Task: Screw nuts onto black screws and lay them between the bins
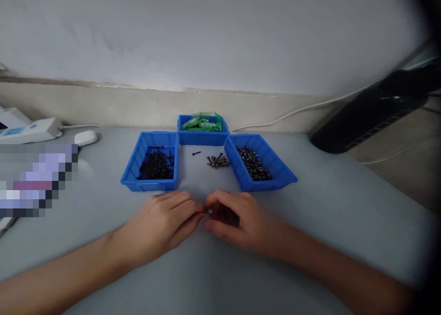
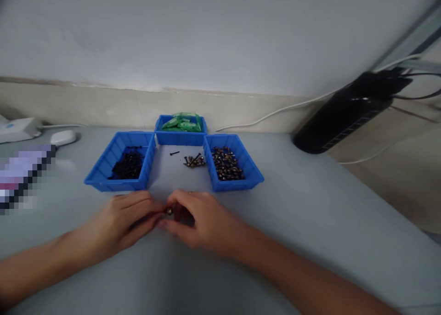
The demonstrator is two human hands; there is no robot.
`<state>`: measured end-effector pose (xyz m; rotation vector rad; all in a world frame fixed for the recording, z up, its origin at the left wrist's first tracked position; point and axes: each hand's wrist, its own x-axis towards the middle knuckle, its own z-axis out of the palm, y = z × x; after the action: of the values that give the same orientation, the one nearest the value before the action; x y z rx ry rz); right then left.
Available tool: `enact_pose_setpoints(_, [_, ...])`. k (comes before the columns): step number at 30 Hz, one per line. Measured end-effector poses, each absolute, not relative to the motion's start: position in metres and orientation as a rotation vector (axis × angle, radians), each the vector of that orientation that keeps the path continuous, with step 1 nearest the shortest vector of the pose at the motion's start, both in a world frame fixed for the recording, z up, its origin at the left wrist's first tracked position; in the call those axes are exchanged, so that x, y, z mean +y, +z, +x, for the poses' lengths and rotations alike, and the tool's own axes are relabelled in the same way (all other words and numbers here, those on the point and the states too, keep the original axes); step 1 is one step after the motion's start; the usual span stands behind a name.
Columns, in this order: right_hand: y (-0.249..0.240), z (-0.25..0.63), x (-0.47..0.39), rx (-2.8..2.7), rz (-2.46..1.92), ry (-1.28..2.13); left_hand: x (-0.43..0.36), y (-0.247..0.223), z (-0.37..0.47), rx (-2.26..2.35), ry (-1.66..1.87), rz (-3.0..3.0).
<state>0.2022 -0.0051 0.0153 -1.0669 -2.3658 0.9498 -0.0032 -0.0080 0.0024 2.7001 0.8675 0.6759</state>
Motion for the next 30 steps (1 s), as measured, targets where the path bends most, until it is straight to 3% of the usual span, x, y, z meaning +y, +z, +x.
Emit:
enact_pose_setpoints(23, [0.015, 0.207, -0.007, -2.343, -0.874, 0.718, -0.006, 0.013, -0.001, 0.835, 0.552, 2.568])
enact_pose_setpoints(30, [0.022, 0.204, -0.007, -2.278, -0.944, 0.950, -0.008, 0.014, -0.002, 0.764, 0.571, 2.715])
